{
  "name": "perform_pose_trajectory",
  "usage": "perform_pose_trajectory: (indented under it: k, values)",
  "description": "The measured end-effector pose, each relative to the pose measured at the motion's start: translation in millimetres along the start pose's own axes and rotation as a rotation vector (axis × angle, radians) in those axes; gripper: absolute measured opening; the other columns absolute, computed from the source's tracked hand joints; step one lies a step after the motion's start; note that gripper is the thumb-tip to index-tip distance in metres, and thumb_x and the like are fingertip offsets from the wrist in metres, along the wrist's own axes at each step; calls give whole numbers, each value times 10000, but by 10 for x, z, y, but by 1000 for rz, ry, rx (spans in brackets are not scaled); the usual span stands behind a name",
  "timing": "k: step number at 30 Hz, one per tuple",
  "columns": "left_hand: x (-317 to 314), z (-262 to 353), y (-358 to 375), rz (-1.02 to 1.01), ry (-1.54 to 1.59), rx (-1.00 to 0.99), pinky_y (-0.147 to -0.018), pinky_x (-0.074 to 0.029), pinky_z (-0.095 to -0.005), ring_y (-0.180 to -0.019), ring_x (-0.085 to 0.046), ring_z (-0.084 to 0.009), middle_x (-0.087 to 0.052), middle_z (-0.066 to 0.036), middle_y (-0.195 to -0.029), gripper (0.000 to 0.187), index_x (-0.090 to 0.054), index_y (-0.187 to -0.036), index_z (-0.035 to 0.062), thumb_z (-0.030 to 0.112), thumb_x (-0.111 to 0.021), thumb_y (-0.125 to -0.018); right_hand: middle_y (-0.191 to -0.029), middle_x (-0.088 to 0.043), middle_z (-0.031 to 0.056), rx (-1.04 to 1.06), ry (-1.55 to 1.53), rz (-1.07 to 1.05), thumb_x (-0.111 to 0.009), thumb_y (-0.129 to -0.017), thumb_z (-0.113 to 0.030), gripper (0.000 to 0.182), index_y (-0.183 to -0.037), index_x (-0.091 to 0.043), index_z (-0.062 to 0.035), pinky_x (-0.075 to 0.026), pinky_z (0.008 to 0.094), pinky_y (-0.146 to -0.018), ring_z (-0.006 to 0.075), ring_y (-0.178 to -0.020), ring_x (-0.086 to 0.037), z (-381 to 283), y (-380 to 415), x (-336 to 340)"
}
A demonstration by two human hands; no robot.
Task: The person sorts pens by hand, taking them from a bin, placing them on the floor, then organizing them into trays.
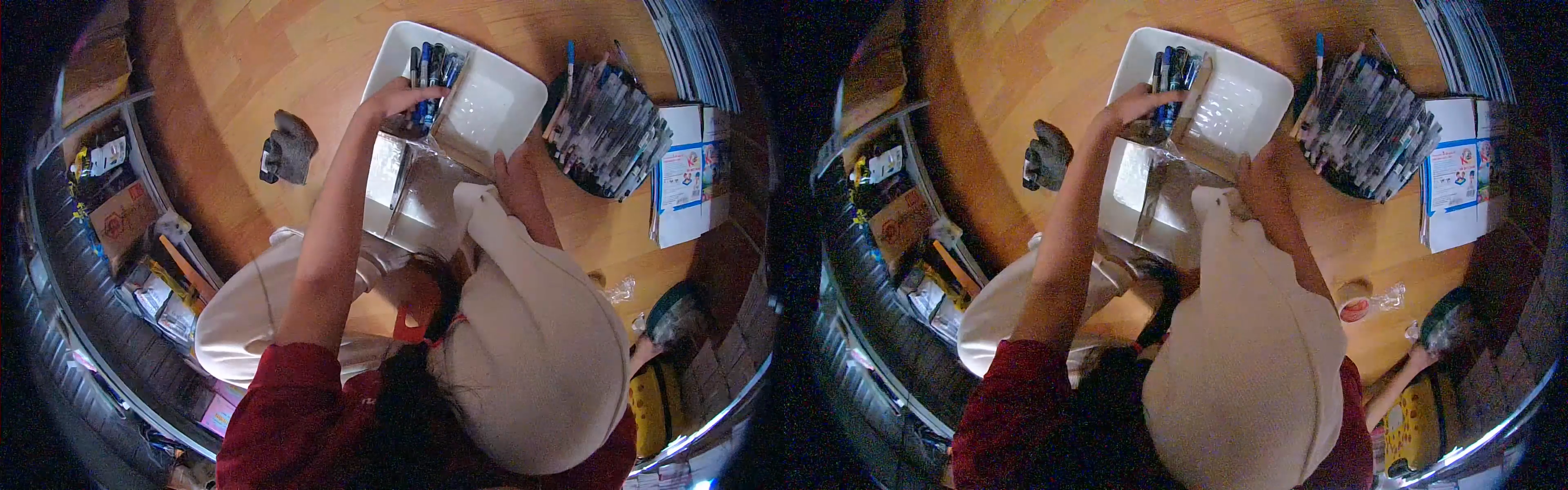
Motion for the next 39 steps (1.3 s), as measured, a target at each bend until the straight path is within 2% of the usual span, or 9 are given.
perform_pose_trajectory:
  k: [4, 6, 8, 13, 16, 28, 34, 37, 39]
  values:
    - [8, 83, 62, -40, 22, -31, -601, -463, -303, -633, -590, -200, -617, -130, -698, 734, -620, -779, -68, 624, -647, -533, -1084, -451, 352, -42, -71, -38, -426, -870, -165, 471, -1184, -230, 125, -407, 471, -846, 463, -957, -499, 37, 0, -28]
    - [-103, 27, 67, -144, 120, 49, -574, -462, -292, -616, -587, -189, -619, -119, -703, 685, -627, -791, -49, 588, -658, -541, -1090, -442, 354, 347, 382, 70, -430, -867, -166, 477, -1182, -229, 130, -401, 469, -851, 460, -969, -490, 1, 78, -91]
    - [-174, 21, 118, -200, 173, 85, -570, -463, -286, -613, -584, -179, -615, -104, -727, 639, -623, -821, -25, 562, -656, -570, -1070, -451, 353, 421, 428, 154, -438, -867, -186, 476, -1172, -244, 122, -400, 467, -846, 460, -963, -492, 23, 114, -112]
    - [-149, 100, 205, -219, 206, 87, -588, -476, -291, -621, -579, -169, -595, -72, -748, 529, -597, -866, 15, 488, -652, -636, -1031, -474, 354, -10, -76, 27, -449, -868, -230, 472, -1158, -273, 99, -399, 465, -836, 469, -951, -497, 113, -17, -35]
    - [-204, -34, 149, -251, 349, 157, -587, -482, -296, -617, -579, -169, -582, -63, -723, 478, -584, -865, 19, 428, -673, -635, -1041, -467, 360, -5, -116, 17, -448, -867, -233, 476, -1152, -271, 103, -400, 460, -838, 474, -966, -488, 86, -22, -34]
    - [146, -11, 516, 153, 468, -29, -496, -455, -286, -555, -554, -141, -594, -57, -673, 275, -605, -812, 14, 232, -678, -661, -980, -504, 338, -26, -123, 0, -428, -879, -289, 475, -1167, -293, 64, -396, 492, -786, 465, -925, -498, -95, -84, 40]
    - [484, 225, 1342, 437, 250, 5, -480, -436, -277, -535, -547, -117, -585, -59, -627, 202, -602, -754, 14, 167, -666, -639, -949, -555, 252, 236, 67, 230, -455, -867, -364, 464, -1135, -438, 15, -426, 433, -761, 377, -878, -546, -286, 13, 514]
    - [223, 735, 1553, 475, 98, -214, -522, -462, -297, -535, -565, -144, -589, -61, -609, 224, -587, -738, 13, 180, -681, -623, -1027, -542, 213, 35, -69, -123, -538, -817, -378, 550, -1161, -448, 41, -440, 379, -775, 340, -881, -543, -512, 117, 616]
    - [-78, 1047, 1560, 392, 22, -355, -574, -486, -330, -586, -606, -203, -608, -125, -640, 301, -605, -810, 19, 180, -715, -580, -1083, -526, 174, 158, -248, -94, -544, -812, -397, 565, -1187, -442, 13, -415, 352, -827, 292, -947, -525, -508, 145, 660]
Point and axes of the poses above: each hand's wrist, its own y-axis away from the middle knuckle, its own x-axis out of the back of the hand, z = x × y, the point moved 8 cm from there along -y, towards the middle knuckle
